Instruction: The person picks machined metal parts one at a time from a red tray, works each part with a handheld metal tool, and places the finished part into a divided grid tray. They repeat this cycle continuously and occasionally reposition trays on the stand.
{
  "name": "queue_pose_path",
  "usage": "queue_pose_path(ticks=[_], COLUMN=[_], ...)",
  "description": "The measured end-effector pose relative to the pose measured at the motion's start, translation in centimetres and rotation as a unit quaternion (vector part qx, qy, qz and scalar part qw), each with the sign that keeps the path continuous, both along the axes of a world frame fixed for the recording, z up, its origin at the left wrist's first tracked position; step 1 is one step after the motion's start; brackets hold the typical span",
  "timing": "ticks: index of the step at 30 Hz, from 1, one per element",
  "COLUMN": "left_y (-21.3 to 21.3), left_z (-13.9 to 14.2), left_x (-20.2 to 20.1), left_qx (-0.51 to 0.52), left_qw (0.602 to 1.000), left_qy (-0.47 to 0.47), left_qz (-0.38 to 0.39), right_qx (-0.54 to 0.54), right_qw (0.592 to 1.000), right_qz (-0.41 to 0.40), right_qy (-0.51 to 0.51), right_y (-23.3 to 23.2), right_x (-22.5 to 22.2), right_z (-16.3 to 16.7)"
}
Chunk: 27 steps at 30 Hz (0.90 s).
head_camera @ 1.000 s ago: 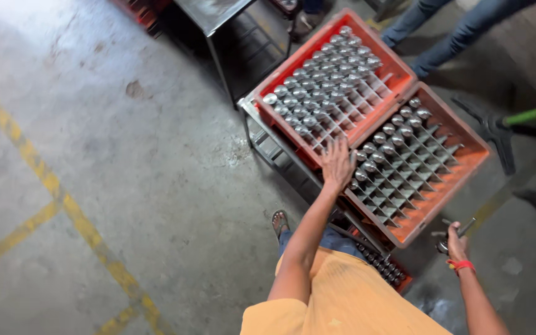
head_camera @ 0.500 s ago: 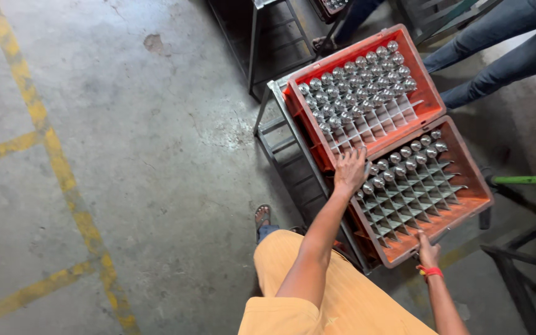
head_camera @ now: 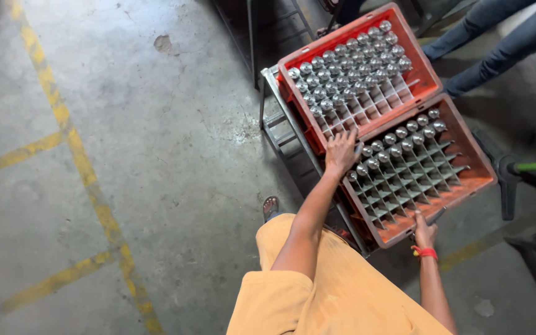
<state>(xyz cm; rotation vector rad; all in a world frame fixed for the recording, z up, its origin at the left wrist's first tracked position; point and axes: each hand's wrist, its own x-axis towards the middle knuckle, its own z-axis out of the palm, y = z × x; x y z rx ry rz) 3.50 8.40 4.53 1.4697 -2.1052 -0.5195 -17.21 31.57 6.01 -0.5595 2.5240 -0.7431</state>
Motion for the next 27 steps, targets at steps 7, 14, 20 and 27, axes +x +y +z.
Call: queue_pose_path(ticks=[7, 14, 20, 27], left_y=[0.0, 0.5, 0.5, 0.5], left_z=[0.3, 0.4, 0.8, 1.2], left_x=[-0.3, -0.1, -0.3, -0.1], left_qx=[0.003, -0.024, -0.031, -0.037], left_qw=[0.999, 0.999, 0.997, 0.998], left_qy=[-0.047, -0.047, -0.064, -0.051], left_qz=[-0.015, -0.004, -0.005, -0.004], right_qx=[-0.024, 0.004, 0.000, 0.014], right_qw=[0.998, 0.999, 1.000, 0.998], right_qz=[0.006, 0.002, -0.016, -0.027], right_qy=[-0.051, -0.036, -0.012, -0.047], right_y=[0.7, 1.0, 1.2, 1.1], right_x=[-0.1, -0.5, -0.7, -0.4], right_z=[0.4, -0.2, -0.3, -0.1])
